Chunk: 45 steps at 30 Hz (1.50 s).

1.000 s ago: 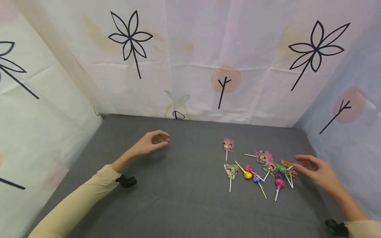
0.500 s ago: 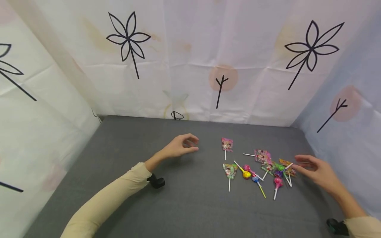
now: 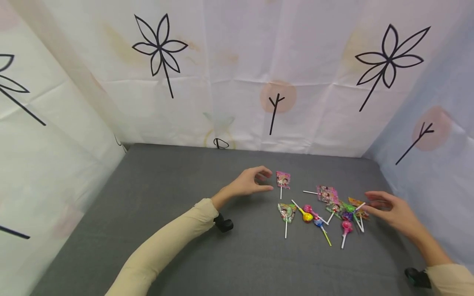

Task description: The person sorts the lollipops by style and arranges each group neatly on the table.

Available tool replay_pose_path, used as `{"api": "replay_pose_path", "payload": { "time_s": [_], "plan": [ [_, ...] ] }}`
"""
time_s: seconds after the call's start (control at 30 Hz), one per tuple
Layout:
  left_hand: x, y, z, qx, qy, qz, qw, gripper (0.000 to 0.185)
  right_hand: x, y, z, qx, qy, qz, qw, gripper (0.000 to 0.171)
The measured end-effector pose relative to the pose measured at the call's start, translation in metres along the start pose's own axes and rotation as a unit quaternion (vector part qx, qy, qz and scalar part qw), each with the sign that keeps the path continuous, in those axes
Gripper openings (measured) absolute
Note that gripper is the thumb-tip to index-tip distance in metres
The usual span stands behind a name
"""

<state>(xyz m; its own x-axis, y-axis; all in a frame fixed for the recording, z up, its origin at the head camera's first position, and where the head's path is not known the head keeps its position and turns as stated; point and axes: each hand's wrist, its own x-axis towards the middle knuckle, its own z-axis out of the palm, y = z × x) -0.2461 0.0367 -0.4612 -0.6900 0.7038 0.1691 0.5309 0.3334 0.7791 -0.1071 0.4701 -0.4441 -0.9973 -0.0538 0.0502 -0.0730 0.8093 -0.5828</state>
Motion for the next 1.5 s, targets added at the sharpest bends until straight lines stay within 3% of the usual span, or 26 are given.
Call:
{"api": "replay_pose_path", "payload": {
  "time_s": [0.33,0.63,0.87,1.1,1.5],
  "plan": [
    [0.036,0.001,0.019,0.065,-0.007,-0.018,0.9977,0.060,-0.001,0.010,-0.004,0.030,-0.012,-0.012,0.999,0.054],
    [0.053,-0.012,0.031,0.124,0.026,-0.049,0.9908,0.061,0.000,0.016,-0.004,0.031,-0.030,-0.007,0.999,0.053],
    [0.058,-0.021,0.042,0.182,0.057,-0.081,0.9784,0.067,0.000,0.016,0.000,0.014,-0.024,0.008,1.000,0.057],
    [0.058,-0.014,0.047,0.225,0.050,-0.109,0.9669,0.066,0.002,0.016,0.005,-0.007,-0.025,0.004,1.000,0.057],
    [0.056,-0.011,0.047,0.232,0.033,-0.113,0.9657,0.062,0.006,0.020,0.010,-0.033,-0.031,-0.017,0.999,0.056]
  ]
}}
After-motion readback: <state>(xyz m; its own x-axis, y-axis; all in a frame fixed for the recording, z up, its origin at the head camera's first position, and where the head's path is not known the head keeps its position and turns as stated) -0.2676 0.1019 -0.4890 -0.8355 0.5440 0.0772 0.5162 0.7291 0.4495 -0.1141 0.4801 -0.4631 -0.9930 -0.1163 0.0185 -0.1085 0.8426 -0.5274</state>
